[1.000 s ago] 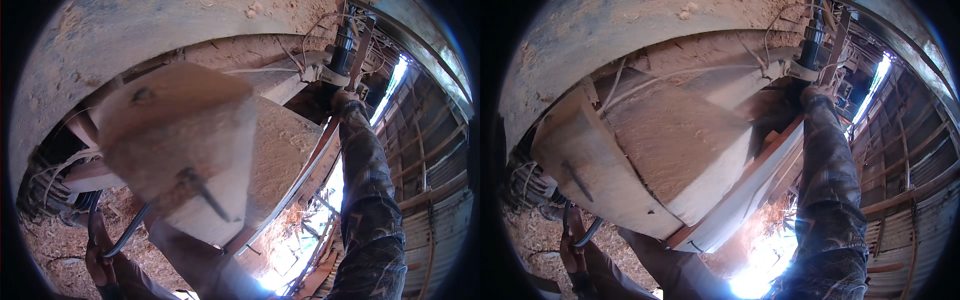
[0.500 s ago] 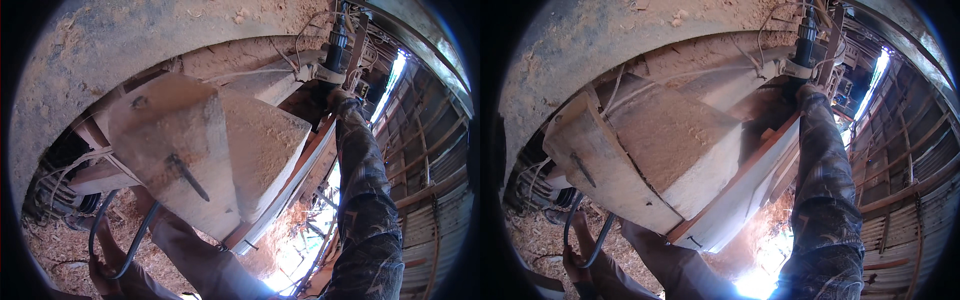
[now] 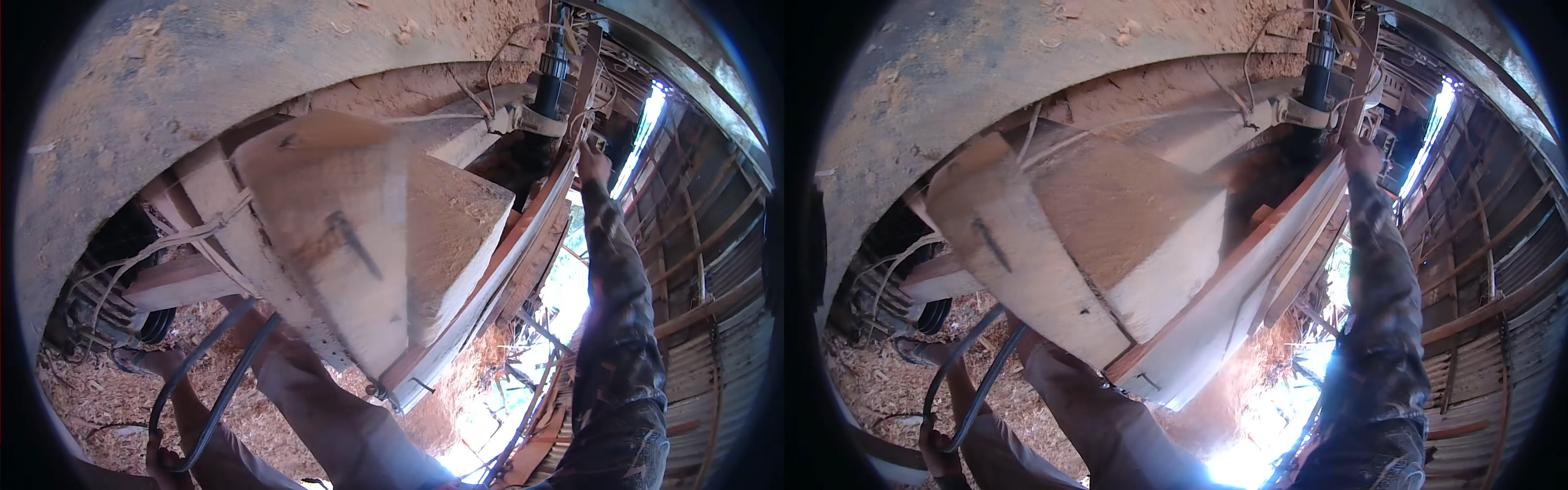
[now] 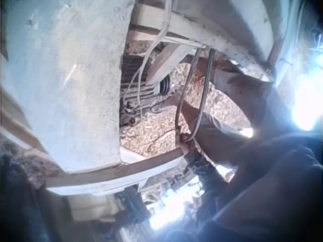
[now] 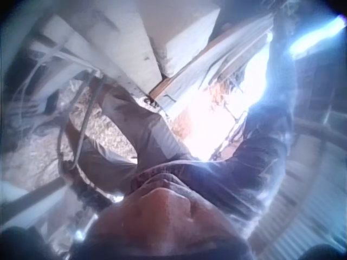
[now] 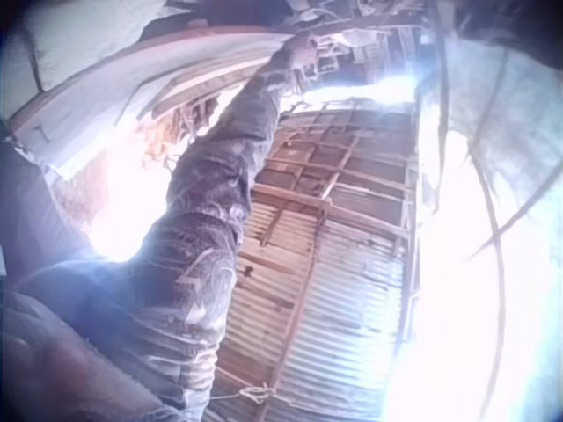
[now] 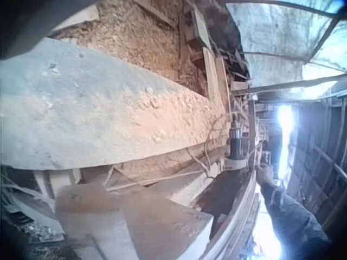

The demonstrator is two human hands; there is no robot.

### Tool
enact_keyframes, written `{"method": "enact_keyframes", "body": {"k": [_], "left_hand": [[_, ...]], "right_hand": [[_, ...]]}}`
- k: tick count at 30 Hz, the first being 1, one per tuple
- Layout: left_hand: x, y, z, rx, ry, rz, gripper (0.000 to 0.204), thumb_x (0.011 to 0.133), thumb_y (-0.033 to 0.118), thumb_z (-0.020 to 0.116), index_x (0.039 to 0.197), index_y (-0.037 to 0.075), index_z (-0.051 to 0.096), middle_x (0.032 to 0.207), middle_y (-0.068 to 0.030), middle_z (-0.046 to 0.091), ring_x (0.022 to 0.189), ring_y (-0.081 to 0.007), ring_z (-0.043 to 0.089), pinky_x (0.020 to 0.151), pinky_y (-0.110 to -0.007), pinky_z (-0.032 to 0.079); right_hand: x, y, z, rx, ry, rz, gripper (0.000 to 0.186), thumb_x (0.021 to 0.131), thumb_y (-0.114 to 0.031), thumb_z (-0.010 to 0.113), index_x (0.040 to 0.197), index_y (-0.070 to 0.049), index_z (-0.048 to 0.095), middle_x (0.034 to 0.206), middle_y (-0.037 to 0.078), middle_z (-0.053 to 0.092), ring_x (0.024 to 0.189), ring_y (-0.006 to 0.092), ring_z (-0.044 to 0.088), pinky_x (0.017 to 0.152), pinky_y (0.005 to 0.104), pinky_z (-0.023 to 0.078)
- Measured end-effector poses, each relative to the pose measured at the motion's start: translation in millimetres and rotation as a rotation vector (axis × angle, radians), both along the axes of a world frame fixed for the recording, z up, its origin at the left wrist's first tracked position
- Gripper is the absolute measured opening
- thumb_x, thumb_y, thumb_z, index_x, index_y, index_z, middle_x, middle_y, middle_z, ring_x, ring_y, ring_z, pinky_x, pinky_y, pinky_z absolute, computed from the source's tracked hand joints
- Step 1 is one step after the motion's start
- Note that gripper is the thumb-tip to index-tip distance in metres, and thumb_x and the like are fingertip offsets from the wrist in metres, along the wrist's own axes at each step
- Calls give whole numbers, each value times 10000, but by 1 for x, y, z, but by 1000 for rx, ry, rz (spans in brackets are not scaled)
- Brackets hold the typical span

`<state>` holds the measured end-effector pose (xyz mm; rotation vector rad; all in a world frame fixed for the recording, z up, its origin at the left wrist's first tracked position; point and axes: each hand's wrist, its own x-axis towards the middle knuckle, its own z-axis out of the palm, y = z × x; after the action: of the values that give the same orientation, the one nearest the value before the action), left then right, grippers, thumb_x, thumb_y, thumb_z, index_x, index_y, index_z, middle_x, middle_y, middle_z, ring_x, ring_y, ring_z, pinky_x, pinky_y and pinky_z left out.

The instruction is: The person uses a metal pry bar to lever an electric motor and adjust the tension of a drive belt on a woodworking machine. They then walk through the workshop to a stack of wood, pick up a piece of lumber, and carry it back to the machine.

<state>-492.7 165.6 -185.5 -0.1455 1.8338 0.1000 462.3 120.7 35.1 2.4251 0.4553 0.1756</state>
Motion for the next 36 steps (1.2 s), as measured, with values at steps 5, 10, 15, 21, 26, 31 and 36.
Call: {"method": "enact_keyframes", "body": {"k": [5, 10, 15, 21, 26, 31, 36], "left_hand": [[-7, 9, -2, -22, -30, -233, 307, 886, 316, 642, 1018, 39, 642, 551, 99, 290, 475, -10, 301, 440, -201, 212], [2, 27, -15, -4, -2, -278, 238, 854, 292, 669, 892, 60, 634, 520, 66, 363, 410, -55, 349, 374, -240, 257], [34, 23, -70, -135, -285, -304, 296, 908, 286, 592, 973, -2, 608, 457, 22, 369, 368, -102, 386, 367, -279, 330], [0, 12, -113, -136, -312, -200, 231, 899, 256, 609, 932, 28, 628, 491, 22, 426, 376, -70, 312, 379, -244, 292], [26, 0, -181, -367, -392, 12, 102, 880, 176, 601, 824, 100, 561, 561, 13, 449, 385, -77, 314, 392, -229, 280], [27, 14, -231, -348, -299, 96, 141, 866, 151, 592, 771, 123, 492, 556, -3, 449, 379, -98, 302, 379, -238, 270], [31, -14, -257, -184, -426, 172, 157, 910, 173, 485, 764, 119, 469, 535, -9, 403, 390, -115, 295, 397, -258, 280]], "right_hand": [[-125, 2, 29, 314, 149, 454, 317, 956, -278, 518, 1092, -18, 638, 1103, 166, 557, 1094, 299, 499, 967, 397, 387], [-382, 49, 33, 409, 852, 242, 255, 988, -158, 452, 1112, 43, 548, 1001, 147, 590, 880, 239, 562, 763, 342, 461], [-546, 46, -27, 306, 1695, 351, 89, 785, -96, 667, 820, -30, 619, 826, 200, 650, 810, 301, 617, 761, 365, 485], [-677, 81, -122, 531, 1447, 399, 337, 695, -108, 706, 1003, 10, 636, 981, 164, 596, 998, 350, 579, 861, 447, 454], [-655, 39, -255, 267, 885, 716, 381, 863, -365, 614, 1037, -29, 650, 1066, 182, 631, 1023, 360, 598, 917, 492, 429], [-650, 44, -270, -254, 1299, 536, 502, 899, -523, 523, 942, -49, 682, 835, 177, 681, 818, 340, 670, 764, 453, 504], [-647, 39, -305, -294, 1338, 501, 523, 911, -533, 495, 887, -46, 685, 783, 177, 678, 791, 332, 676, 731, 441, 514]]}}
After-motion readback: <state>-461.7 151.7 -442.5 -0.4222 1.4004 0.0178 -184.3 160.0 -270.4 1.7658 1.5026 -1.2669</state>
